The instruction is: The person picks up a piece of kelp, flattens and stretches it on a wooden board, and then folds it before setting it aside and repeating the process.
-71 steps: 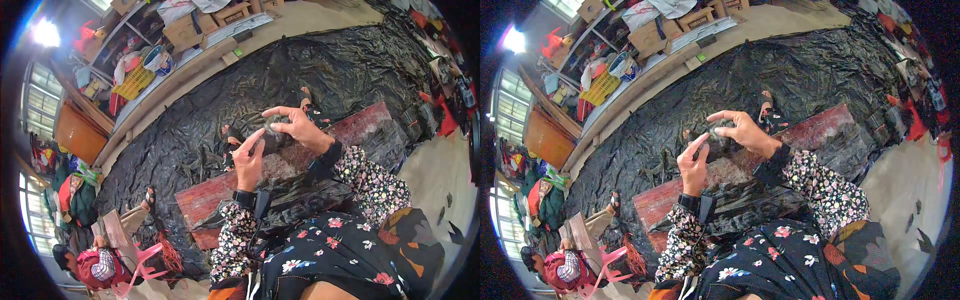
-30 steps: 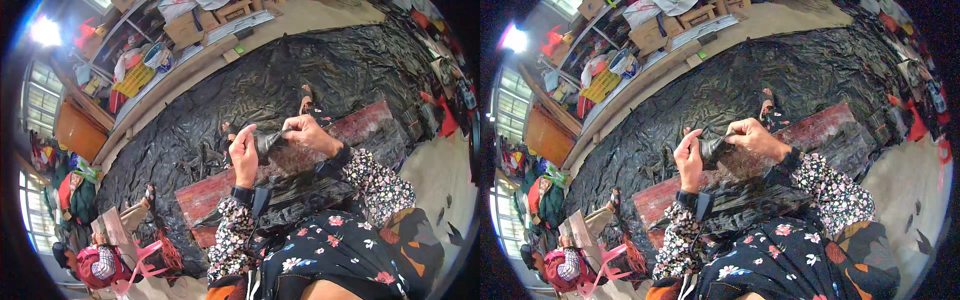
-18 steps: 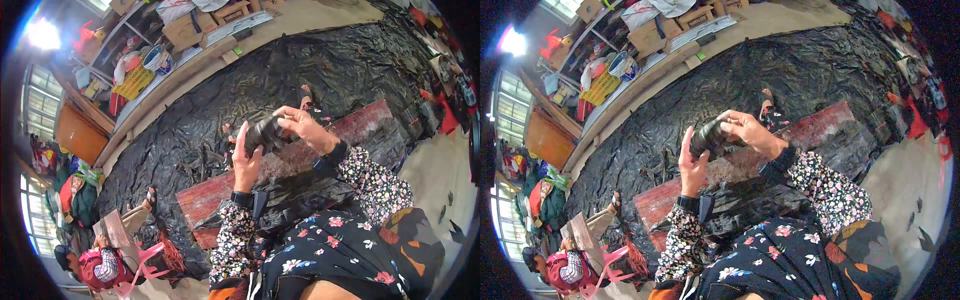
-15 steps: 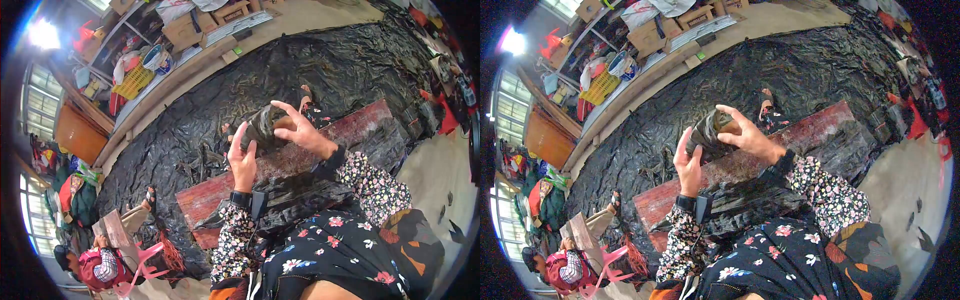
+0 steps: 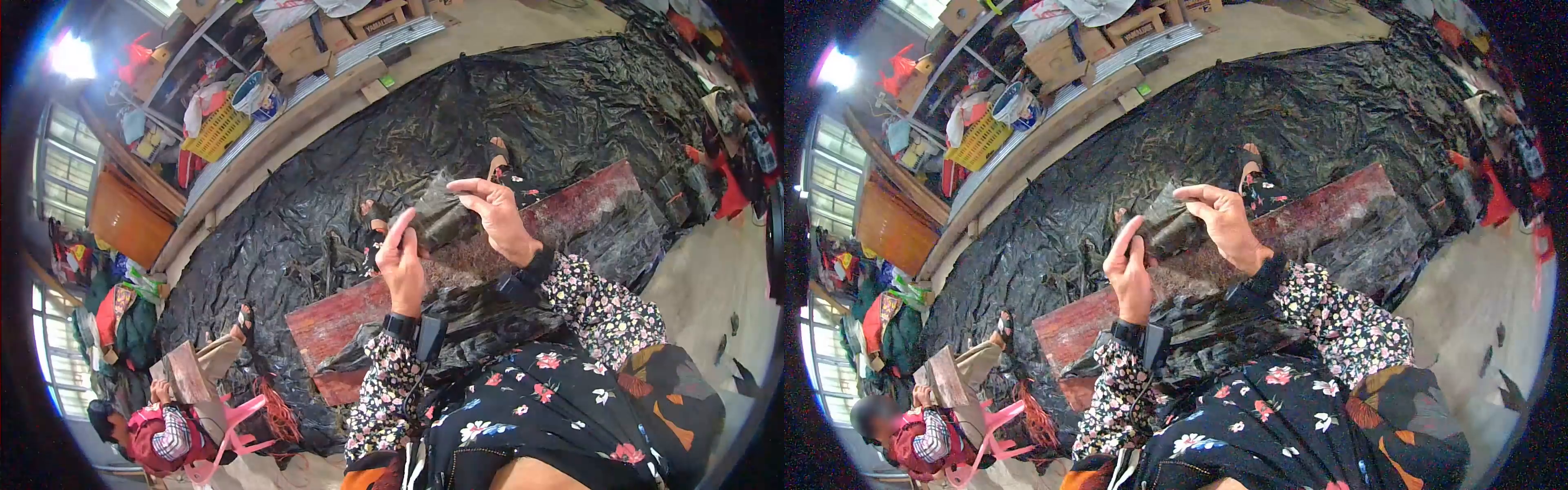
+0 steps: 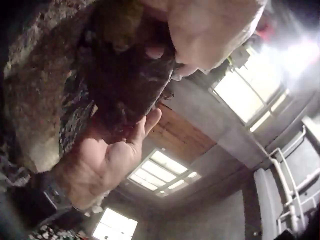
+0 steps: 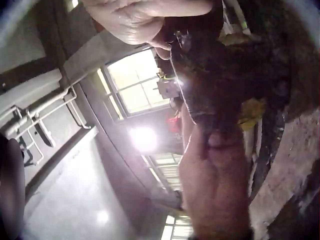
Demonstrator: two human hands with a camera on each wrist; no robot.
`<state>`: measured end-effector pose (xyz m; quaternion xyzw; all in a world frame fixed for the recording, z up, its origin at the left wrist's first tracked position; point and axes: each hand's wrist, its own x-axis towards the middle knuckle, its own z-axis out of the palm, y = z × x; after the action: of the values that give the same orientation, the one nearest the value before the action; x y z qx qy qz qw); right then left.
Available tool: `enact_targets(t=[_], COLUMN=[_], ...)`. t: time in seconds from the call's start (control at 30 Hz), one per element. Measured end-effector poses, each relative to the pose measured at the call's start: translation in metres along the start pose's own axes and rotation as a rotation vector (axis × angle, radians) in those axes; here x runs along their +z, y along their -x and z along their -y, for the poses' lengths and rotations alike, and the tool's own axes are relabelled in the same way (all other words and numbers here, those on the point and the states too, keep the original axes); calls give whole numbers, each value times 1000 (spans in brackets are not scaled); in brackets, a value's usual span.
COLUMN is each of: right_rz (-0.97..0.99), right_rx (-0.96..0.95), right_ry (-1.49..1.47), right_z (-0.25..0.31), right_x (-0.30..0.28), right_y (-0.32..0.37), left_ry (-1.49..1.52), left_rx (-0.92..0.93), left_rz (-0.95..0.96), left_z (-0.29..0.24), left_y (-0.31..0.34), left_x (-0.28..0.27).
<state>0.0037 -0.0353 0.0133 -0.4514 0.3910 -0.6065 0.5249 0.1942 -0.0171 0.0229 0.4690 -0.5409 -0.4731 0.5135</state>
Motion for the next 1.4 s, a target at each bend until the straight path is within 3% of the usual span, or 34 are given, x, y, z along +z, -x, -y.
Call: enact_targets(t=[0.07, 0.1, 0.13, 0.2, 0.23, 0.27, 0.3, 0.33, 0.4, 0.47, 0.53, 0.6, 0.63, 0.73, 0.83, 0.87, 0.93, 1.03, 1.13, 1.2, 1.27, 1.33, 1.4], right_rz=[19, 59, 58, 353, 381, 386, 408, 413, 390, 371, 330, 201, 100, 74, 145, 215, 248, 200, 141, 96, 108, 130, 138], right_rx=[111, 68, 65, 206, 151, 151, -88, -331, -422, -1, 107, 183, 230, 293, 264, 234, 114, -35, 61, 111, -129, -62, 43], right_ry=[-126, -134, -135, -19, -34, -34, 352, 736, 694, 578, 441, 63, -16, -147, -133, -118, -84, 46, -5, 199, 308, 264, -8], right_z=[0, 0, 10, 33, 28, 28, 29, 30, 16, 17, 3, -17, -13, -12, -8, -1, 3, -3, 0, 13, 3, -5, -12], right_x=[0, -3, -6, -11, -9, -8, -11, -13, -16, -19, -22, -19, -12, -10, -11, -9, 2, 16, 8, 8, -3, -18, -21], right_y=[-2, -6, -7, -4, -1, 0, 0, 0, -3, -5, -11, -16, -13, -12, -13, -13, 0, 3, 2, 4, 0, -5, -8], left_ry=[169, 183, 135, 22, 22, -229, -481, -483, -529, -398, 140, 137, 223, 351, -314, -315, 182, 108, 108, 142, 205, 323, 331], left_rx=[-87, -77, -69, 54, 53, 156, 257, 256, 182, 129, -131, -134, -130, -68, -31, -32, -107, -68, -15, 77, 109, -47, -76], left_rz=[-73, -9, 106, 155, 153, 161, 166, 162, 204, 243, 316, 353, 295, 219, 256, 254, 87, 101, 111, 41, -56, -72, 33], left_z=[-8, -13, -6, 1, 1, -2, -4, -3, -2, -3, -2, 0, -6, -18, -8, -1, 10, 9, -2, -2, 3, -5, 8], left_y=[-4, -3, -4, -3, 0, 1, 1, 1, -4, -7, -9, -15, -14, -7, -7, -8, -8, -13, -16, -18, -26, -21, -24], left_x=[4, 2, -7, -9, -11, -13, -14, -15, -14, -9, -4, -2, 3, 11, -5, -6, -1, -2, 5, 2, -11, -22, -24])
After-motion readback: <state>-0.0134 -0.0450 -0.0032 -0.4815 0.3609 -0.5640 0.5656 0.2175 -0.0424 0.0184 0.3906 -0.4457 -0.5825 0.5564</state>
